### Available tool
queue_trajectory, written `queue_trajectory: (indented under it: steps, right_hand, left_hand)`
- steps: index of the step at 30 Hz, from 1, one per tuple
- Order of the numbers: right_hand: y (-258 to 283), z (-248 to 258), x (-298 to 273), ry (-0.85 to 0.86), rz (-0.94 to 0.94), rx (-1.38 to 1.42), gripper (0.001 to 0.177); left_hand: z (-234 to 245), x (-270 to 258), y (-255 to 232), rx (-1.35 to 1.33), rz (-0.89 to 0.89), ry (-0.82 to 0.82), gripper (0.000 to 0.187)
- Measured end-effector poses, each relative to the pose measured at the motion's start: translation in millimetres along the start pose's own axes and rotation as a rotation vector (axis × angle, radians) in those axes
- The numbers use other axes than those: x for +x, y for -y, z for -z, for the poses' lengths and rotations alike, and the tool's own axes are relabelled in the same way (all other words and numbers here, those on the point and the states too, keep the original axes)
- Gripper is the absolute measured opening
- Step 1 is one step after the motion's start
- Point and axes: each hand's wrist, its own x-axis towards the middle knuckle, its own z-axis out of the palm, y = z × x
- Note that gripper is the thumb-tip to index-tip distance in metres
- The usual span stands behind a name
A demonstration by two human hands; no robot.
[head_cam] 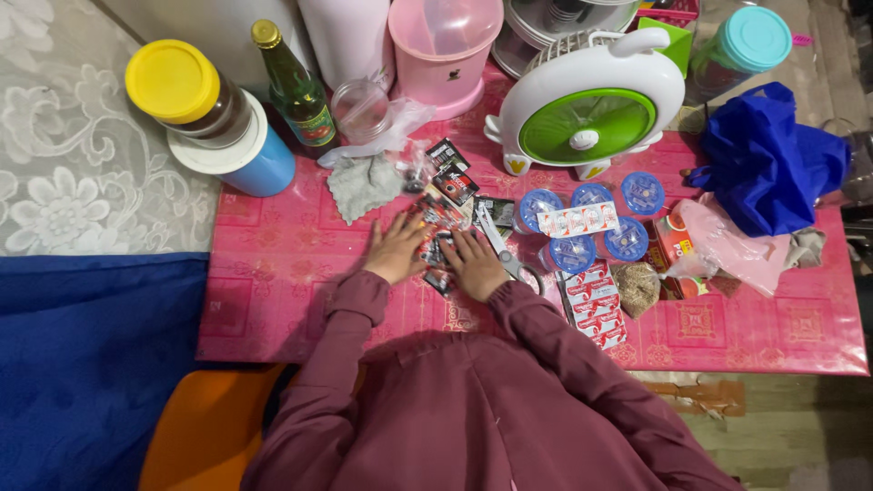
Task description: The person organizes various food and beverage packets by picking them up, looking at them, and placing them into different sections of a green plastic shelf or onto the pink table surface.
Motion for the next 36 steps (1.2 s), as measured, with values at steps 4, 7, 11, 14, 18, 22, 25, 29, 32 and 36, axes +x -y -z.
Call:
queue_trajectory:
  steps: [4, 7, 11, 14, 18, 22, 25, 29, 32, 36]
  right_hand:
    - [9.2, 2.7, 16.1, 0.005, 0.017, 0.009, 0.073]
    - [13.2, 12.7, 20.5, -0.121, 0.057, 0.057, 0.076]
    - [3.1, 36.7, 22.0, 0.000, 0.049, 0.292, 0.079]
    - [-16.2, 46.8, 20.3, -0.089, 0.010, 0.474, 0.072]
    - [-47.3, 40.6, 28.3, -0.254, -0.126, 0.476, 0.067]
    - [-77.0, 16.7, 55.6, -0.284, -0.152, 0.437, 0.064]
    - [-90.9, 1.9, 86.5, -0.327, -0.178, 0.452, 0.054]
    - [-93.6, 12.2, 115.2, -0.263, -0.379, 0.398, 0.068]
    - [-88.2, 22.2, 121.5, -0.239, -0.449, 0.305, 0.062]
    - [-87.6, 14.4, 117.1, -0.361, -0.409, 0.241, 0.049]
  left_hand:
    - [2.8, 3.1, 19.3, -0.058, 0.069, -0.016, 0.082]
    - [9.6, -0.8, 18.2, -0.069, 0.075, -0.081, 0.077]
    - [25.4, -1.0, 10.3, -0.080, 0.101, 0.041, 0.083]
    - [18.0, 5.4, 6.2, -0.141, -0.007, -0.086, 0.083]
    - [0.1, 13.8, -3.7, -0.150, -0.061, -0.152, 0.073]
    - [-10.7, 12.1, -4.5, -0.130, -0.074, -0.135, 0.072]
    - [-10.1, 8.0, 3.8, -0.147, -0.103, -0.107, 0.070]
    - [-2.9, -2.6, 7.0, -0.179, -0.089, -0.097, 0.073]
    - [4.9, -8.5, 5.4, -0.220, -0.106, -0.106, 0.073]
    - [10.3, -5.6, 3.4, -0.243, -0.049, -0.079, 0.064]
